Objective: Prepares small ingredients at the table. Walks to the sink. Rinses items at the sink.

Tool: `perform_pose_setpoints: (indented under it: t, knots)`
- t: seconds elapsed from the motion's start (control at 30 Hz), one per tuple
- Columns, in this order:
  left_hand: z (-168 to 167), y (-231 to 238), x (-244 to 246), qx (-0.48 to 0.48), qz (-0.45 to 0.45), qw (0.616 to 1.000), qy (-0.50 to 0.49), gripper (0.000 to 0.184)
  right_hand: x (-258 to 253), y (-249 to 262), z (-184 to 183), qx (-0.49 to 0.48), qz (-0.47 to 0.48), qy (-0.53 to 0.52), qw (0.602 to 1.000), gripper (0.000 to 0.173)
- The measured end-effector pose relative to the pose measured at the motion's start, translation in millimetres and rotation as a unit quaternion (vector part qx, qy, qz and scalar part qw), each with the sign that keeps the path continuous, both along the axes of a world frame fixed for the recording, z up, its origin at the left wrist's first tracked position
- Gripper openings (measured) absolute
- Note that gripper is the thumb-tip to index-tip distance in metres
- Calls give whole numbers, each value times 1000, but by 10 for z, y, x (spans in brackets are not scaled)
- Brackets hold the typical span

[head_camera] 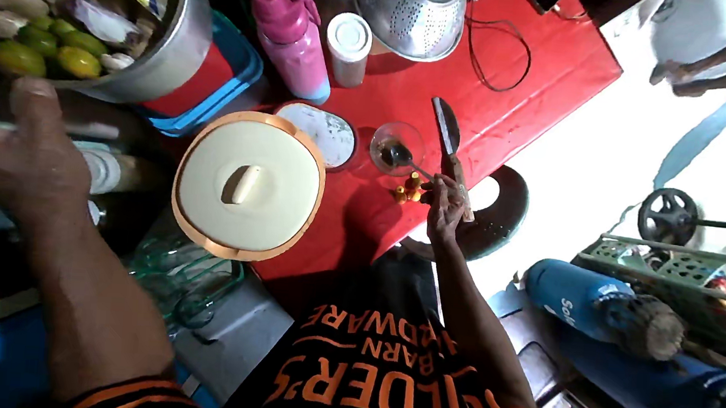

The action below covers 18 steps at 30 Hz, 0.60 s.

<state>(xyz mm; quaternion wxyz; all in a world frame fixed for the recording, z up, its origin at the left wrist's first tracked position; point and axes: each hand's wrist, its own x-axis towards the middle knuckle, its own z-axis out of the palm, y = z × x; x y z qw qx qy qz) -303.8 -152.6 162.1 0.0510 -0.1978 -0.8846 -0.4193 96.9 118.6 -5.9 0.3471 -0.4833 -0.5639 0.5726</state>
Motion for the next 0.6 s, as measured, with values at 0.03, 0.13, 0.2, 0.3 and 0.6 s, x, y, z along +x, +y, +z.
perform_pose_setpoints:
  t: [0.03,0.13,0.2,0.3,0.6]
  knots:
    - [38,18,123,23,8,1000,14,59,22,-4,21,2,-1,-9,1000,27]
    - [55,9,583,73,19,994,83,50,105,-17,61,4,4,-24,1000,27]
    - [19,-9,960,90,-62,987,117,46,131,-31,97,9,8,-33,999,27]
    - [-77,336,1722,141,-191,968,88,32,102,-39,135,22,19,-47,998,26]
    - [-1346,684,2759,24,-414,874,-252,27,-39,-55,198,17,68,-106,992,29]
